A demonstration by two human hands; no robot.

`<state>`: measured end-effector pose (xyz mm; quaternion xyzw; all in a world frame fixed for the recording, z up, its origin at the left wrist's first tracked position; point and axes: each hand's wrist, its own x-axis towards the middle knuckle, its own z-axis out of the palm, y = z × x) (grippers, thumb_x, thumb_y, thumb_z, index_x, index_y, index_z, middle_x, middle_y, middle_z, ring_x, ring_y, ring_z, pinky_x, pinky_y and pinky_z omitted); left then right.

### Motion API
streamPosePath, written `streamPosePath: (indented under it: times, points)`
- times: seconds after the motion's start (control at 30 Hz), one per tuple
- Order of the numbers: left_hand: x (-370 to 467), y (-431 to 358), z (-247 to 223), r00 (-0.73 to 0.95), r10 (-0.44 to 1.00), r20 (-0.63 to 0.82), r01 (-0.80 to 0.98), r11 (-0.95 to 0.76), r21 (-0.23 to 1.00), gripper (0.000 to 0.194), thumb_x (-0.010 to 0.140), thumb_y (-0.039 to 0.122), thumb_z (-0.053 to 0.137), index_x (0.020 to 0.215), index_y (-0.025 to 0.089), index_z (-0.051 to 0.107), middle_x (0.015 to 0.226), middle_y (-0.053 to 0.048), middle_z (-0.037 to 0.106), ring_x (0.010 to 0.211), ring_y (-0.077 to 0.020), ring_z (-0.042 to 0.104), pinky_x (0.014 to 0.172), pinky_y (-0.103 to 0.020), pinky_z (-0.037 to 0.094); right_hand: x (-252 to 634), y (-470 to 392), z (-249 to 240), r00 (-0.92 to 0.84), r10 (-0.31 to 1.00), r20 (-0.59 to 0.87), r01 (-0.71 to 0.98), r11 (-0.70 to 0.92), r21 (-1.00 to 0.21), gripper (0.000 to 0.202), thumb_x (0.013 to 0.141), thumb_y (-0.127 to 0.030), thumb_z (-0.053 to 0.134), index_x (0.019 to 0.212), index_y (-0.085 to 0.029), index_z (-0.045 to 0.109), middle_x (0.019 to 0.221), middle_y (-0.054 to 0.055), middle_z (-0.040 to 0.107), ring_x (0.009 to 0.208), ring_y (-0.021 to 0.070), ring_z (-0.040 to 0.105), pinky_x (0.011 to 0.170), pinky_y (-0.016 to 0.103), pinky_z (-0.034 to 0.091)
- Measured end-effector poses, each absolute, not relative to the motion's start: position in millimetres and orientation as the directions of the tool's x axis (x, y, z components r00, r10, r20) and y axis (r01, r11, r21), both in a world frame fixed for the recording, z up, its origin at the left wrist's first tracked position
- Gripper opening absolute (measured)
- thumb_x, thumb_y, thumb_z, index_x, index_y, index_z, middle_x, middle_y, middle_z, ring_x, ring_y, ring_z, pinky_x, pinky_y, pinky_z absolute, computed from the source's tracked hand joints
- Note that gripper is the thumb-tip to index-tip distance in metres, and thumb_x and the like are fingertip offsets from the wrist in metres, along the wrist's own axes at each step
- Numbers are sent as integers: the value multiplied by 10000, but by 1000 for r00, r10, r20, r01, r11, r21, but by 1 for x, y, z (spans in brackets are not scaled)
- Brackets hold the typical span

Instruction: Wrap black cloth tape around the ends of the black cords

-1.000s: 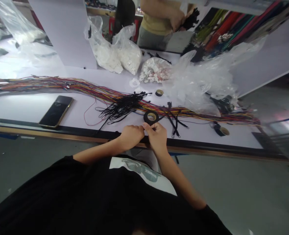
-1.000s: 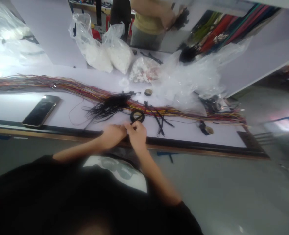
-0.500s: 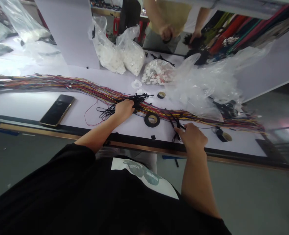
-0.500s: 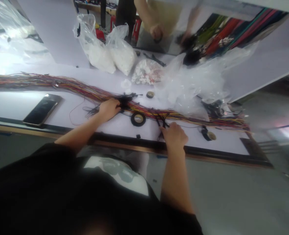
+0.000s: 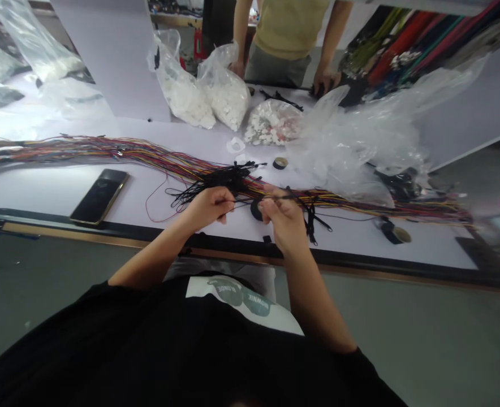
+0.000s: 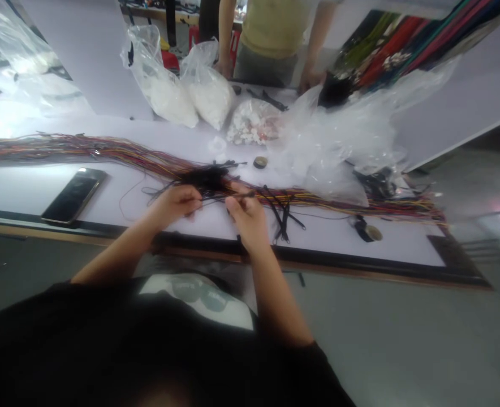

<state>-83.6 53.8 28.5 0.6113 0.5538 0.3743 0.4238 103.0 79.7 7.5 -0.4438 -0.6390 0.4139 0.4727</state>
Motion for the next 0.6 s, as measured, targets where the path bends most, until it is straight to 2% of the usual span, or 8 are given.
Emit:
streamPosePath:
  times: [0.1,0.17,0.23,0.3,0.4,0.5,0.6]
  points:
    - [-84,40,29,177,982,-65,404,-12,914,73,747,158,486,710,151,550,506,61,507,436,-54,455,463,-172,347,92,79,9,-123,972,200,0,202,-979,279,764,-459,594,788,-183,627,503,-66,446,426,70,376,428,222,313]
    - [-81,37,30,200,978,-50,344,-22,939,65,717,147,536,770,149,573,629,42,583,545,-62,525,528,-173,399,87,76,10,-157,969,193,19,199,-980,261,746,-440,622,723,-180,631,505,-61,456,422,63,367,419,219,297]
    - [-75,38,30,220,975,-39,201,-7,980,100,693,135,581,792,143,572,696,26,609,620,-74,566,591,-188,437,85,73,12,-227,956,188,84,212,-974,253,739,-426,630,694,-178,637,525,-51,485,441,66,384,428,219,307]
    - [-67,39,30,209,976,-57,66,44,997,54,695,108,577,733,137,550,616,40,572,543,-65,543,550,-191,428,87,71,13,-272,945,184,147,229,-962,242,743,-419,619,732,-180,650,577,-38,535,475,74,422,457,223,343]
    - [-59,39,29,142,984,-106,-69,117,991,94,704,62,539,651,137,518,481,74,479,389,-35,430,425,-168,343,102,72,12,-273,940,205,274,280,-920,306,730,-368,618,982,-195,633,760,-6,628,610,111,538,583,258,445]
    - [-57,40,24,52,986,-161,-175,168,970,100,694,45,538,653,135,521,476,74,490,352,-18,383,371,-153,275,120,74,5,-341,912,228,489,379,-785,411,718,-263,580,1124,-199,574,968,51,665,842,179,609,773,348,486]
    - [-59,43,19,-20,978,-207,-266,194,944,75,699,67,537,675,136,517,511,59,527,343,-13,364,352,-151,239,125,75,-7,-440,865,242,688,498,-528,464,704,-179,531,1167,-174,559,1207,131,607,1103,262,550,928,441,425]
